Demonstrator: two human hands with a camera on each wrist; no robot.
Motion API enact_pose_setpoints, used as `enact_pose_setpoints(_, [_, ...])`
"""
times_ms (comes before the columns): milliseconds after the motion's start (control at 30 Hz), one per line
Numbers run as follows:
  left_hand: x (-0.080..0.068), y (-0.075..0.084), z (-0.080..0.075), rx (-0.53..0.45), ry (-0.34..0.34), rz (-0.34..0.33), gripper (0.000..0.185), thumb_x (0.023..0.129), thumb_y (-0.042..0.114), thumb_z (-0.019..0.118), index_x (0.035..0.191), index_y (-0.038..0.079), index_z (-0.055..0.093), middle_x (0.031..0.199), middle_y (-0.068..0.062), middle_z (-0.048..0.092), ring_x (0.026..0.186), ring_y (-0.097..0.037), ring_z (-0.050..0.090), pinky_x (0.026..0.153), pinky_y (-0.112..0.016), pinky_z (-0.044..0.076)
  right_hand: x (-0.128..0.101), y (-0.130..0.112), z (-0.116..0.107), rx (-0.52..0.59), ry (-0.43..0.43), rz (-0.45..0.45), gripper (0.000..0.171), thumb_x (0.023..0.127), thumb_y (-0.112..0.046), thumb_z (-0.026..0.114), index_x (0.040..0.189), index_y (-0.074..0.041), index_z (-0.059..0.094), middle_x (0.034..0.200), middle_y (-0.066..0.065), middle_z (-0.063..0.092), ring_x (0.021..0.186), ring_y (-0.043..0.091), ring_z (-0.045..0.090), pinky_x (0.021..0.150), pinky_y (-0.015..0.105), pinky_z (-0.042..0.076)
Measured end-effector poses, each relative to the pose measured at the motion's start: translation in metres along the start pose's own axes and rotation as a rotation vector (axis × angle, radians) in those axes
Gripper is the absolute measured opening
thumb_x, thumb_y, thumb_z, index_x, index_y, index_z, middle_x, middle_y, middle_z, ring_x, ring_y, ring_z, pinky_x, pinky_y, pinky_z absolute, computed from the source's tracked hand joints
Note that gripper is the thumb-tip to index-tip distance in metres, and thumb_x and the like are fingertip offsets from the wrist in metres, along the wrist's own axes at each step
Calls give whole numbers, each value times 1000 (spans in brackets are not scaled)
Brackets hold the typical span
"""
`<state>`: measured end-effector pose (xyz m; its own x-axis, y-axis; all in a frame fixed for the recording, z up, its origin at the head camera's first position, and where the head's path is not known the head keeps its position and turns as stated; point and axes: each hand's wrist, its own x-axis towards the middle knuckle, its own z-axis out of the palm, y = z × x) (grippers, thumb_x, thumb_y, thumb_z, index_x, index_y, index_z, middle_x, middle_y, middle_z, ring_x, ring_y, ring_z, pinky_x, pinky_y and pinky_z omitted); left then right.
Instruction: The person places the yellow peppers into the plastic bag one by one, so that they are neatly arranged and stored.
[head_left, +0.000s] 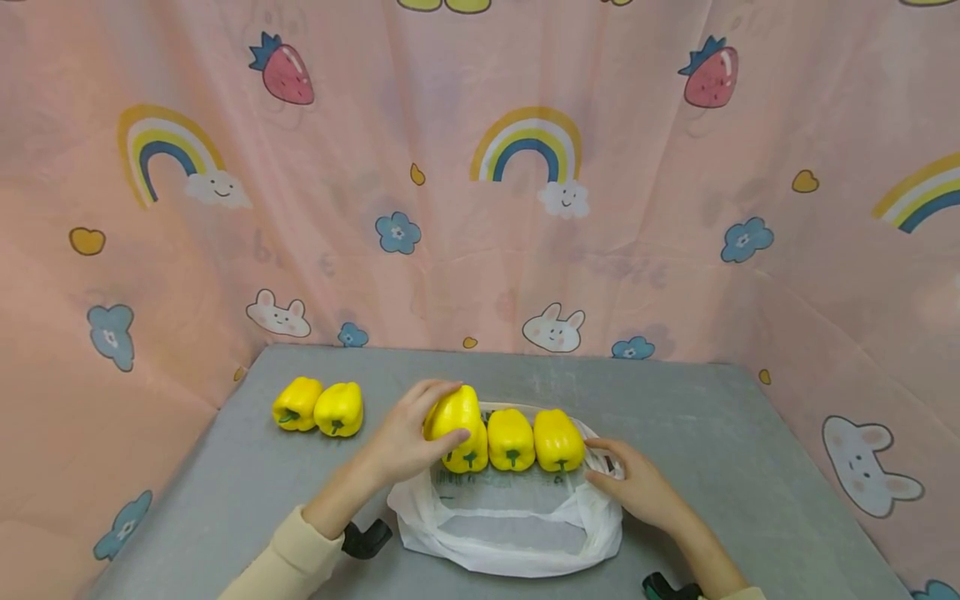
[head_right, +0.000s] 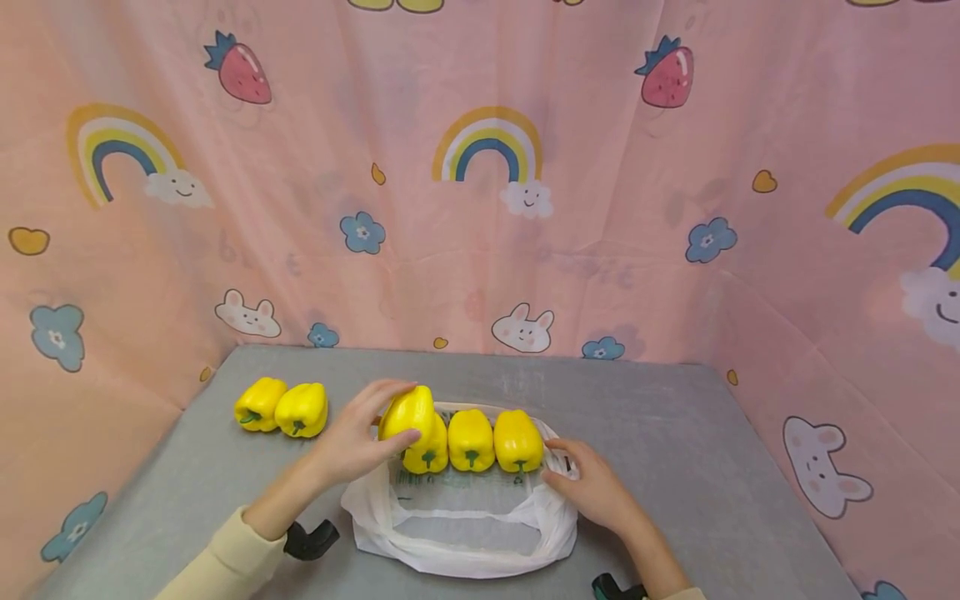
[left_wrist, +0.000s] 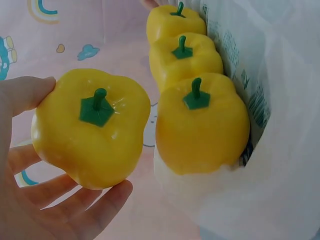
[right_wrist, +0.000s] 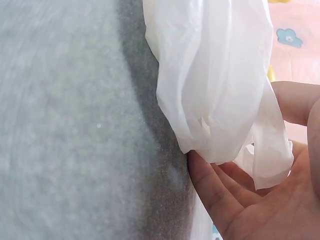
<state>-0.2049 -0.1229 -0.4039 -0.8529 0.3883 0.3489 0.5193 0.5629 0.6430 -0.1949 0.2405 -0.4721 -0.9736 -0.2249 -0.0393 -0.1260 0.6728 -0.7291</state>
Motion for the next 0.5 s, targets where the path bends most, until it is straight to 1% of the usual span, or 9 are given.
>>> enact_pose_setpoints(233, [0,6,10,-112,-54,-24,60,92,34,77,145,18,54,144,-2,51,122,-22,56,92,-41,57,-1,1,0,-3,0,6,57,96,-37,70,141,-5,57,146,22,51,138,47,42,108,69,34])
enact_pose_setpoints(333, [1,10,12,-157,-65,-27,61,92,34,77,146,17,53,144,-1,51,121,-20,56,91,-39,57,-1,1,0,-3,1,9,57,96,-37,70,141,-6,57,147,22,51,138,47,42,107,69,34])
enact_pose_setpoints(500, [1,15,18,-194,-73,-22,62,92,34,76,146,16,53,144,0,50,120,-19,56,91,-36,56,-1,2,0,11,0,3,56,97,-36,70,142,-6,56,147,22,50,138,47,42,107,69,35])
